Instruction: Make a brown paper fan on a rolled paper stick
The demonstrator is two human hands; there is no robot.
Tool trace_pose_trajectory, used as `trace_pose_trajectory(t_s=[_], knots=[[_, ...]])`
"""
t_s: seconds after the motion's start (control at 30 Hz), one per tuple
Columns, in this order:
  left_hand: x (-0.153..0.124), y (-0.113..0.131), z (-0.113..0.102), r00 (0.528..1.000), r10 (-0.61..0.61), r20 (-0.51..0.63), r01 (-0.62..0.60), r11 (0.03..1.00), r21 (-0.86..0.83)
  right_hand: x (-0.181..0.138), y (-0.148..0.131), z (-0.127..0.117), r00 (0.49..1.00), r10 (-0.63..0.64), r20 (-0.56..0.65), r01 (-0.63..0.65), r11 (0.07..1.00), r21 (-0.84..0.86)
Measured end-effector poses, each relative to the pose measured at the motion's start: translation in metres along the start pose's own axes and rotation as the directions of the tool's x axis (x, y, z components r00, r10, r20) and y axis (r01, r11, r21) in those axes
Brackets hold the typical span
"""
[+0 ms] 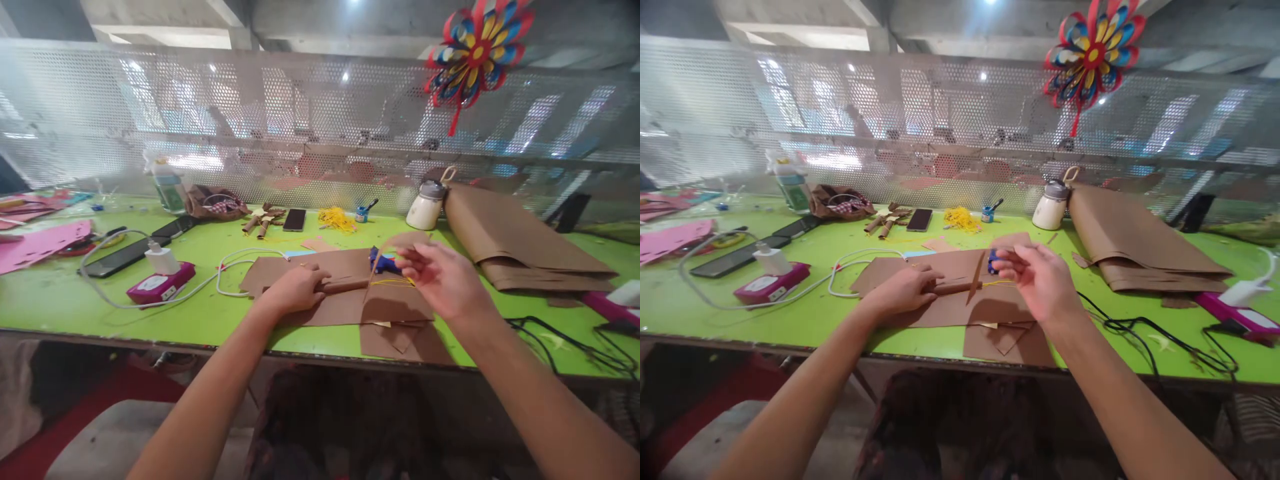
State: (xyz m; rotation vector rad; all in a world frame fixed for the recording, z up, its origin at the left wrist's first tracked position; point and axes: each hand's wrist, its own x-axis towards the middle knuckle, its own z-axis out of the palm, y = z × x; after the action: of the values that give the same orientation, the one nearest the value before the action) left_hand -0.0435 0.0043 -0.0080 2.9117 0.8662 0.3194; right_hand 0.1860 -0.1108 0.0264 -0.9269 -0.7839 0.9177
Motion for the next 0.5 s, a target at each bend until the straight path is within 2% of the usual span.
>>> trace_pose_trajectory(t_s=[0.1, 0.27, 0.4, 0.5], knots=[[0.0, 0.004, -0.004, 1.0, 0.031, 0.006, -0.031, 0.999, -0.015, -0.027, 0.012, -0.025, 0.993, 0.113, -0.043, -0.116, 0.992, -0.057], [-0.001, 0.01, -0.01, 0.998, 0.002, 0.059, -0.002, 1.0, 0.002, -0.064, 0.027, -0.06, 0.977, 0.181, -0.109, -0.205, 0.939, -0.277], [-0.004, 0.013, -0.011, 0.999, -0.002, 0.043, 0.002, 1.0, 0.003, -0.075, 0.025, -0.066, 0.967, 0.218, -0.134, -0.255, 0.846, -0.467], [-0.004, 0.013, -0.009, 0.999, 0.007, 0.037, -0.007, 1.0, 0.012, -0.076, 0.026, -0.063, 0.971, 0.195, -0.139, -0.239, 0.82, -0.52]])
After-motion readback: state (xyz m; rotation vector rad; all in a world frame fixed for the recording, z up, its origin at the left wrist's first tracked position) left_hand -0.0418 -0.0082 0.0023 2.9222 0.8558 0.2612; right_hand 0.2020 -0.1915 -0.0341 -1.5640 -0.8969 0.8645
